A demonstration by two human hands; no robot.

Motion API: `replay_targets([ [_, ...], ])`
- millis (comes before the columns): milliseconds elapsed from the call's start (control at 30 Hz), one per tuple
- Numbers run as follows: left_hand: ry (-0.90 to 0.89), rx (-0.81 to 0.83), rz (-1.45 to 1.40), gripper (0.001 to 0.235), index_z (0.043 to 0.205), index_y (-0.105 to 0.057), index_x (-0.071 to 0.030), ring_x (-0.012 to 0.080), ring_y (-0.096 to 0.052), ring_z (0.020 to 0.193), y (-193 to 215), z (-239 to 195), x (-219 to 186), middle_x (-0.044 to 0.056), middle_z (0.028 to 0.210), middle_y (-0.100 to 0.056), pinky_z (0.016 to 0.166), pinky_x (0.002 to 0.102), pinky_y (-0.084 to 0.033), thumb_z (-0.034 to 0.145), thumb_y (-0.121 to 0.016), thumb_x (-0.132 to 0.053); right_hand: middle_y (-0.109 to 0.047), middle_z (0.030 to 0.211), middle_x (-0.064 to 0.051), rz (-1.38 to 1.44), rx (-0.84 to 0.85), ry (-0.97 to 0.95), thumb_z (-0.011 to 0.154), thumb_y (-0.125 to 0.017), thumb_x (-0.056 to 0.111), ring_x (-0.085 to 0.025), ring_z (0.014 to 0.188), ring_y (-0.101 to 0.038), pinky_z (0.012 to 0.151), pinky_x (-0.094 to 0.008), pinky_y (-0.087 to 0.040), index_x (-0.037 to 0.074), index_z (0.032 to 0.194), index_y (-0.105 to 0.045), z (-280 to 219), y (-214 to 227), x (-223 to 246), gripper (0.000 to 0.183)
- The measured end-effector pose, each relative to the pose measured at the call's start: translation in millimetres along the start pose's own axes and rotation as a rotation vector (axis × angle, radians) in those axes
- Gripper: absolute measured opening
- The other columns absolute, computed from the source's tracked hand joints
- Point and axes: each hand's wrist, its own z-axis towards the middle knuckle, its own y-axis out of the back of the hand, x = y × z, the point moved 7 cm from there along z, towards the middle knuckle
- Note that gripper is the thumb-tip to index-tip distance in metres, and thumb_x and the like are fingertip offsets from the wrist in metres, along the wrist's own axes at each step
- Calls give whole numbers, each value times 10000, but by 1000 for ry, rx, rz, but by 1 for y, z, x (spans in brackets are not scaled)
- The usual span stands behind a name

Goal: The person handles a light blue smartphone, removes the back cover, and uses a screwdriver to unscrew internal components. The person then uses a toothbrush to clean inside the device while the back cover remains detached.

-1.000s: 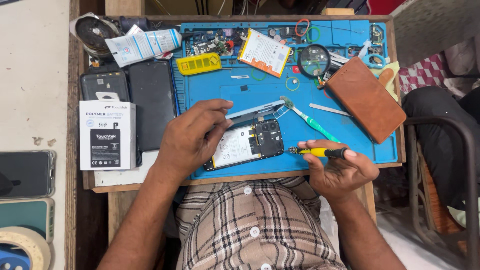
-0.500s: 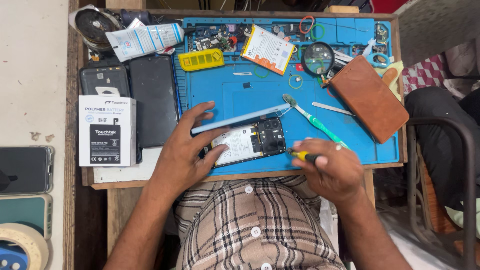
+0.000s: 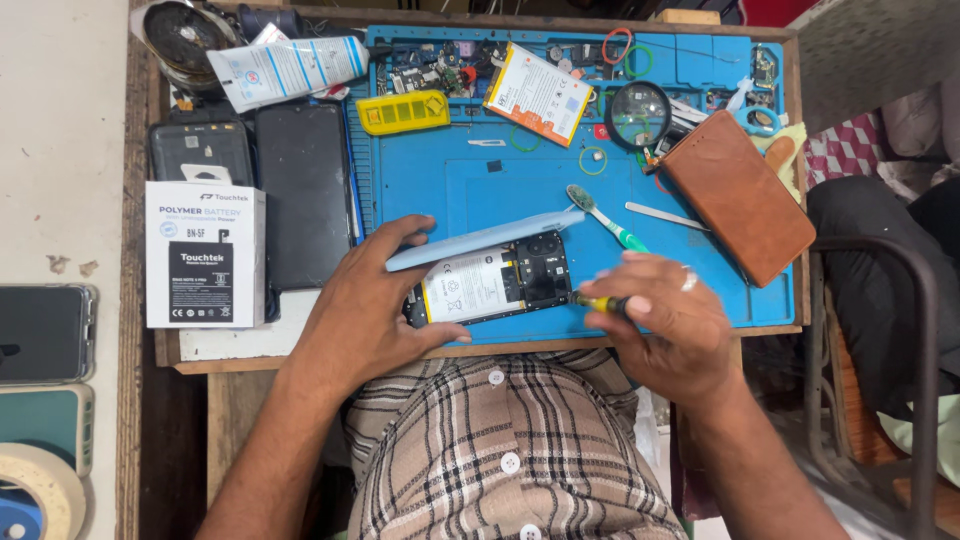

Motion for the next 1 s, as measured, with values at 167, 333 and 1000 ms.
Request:
replay_targets([
  [167,22,24,18,687,1077,-776,-27,318,-541,1256,0,2,-1,144,1401,-535,1055,468,-436,528,-948,-402,-730,1045,-141,-40,-54,25,854,-811,250,-321,1015,-707,925,-478,-600,202,1383,-365,2,2,-9,693],
  [333,25,21,31,691,1092,-767,-20,324,-539,1263,0,2,-2,149,1394,-539,1062,466,-437,545,-945,-403,-746,952,-47,-156,-100,-18,846,-858,297,-243,953,-739,903,-421,-579,192,1372,-368,4,9,-6,727],
  [1000,-18,4,26,645,1067,-765,9,337,-548,1252,-3,0,0,157,1366,-554,1048,472,-449,579,-930,-380,-743,979,-101,160,21,19,923,-735,125,-291,892,-749,875,-413,-609,184,1345,-399,17,3,1,542],
])
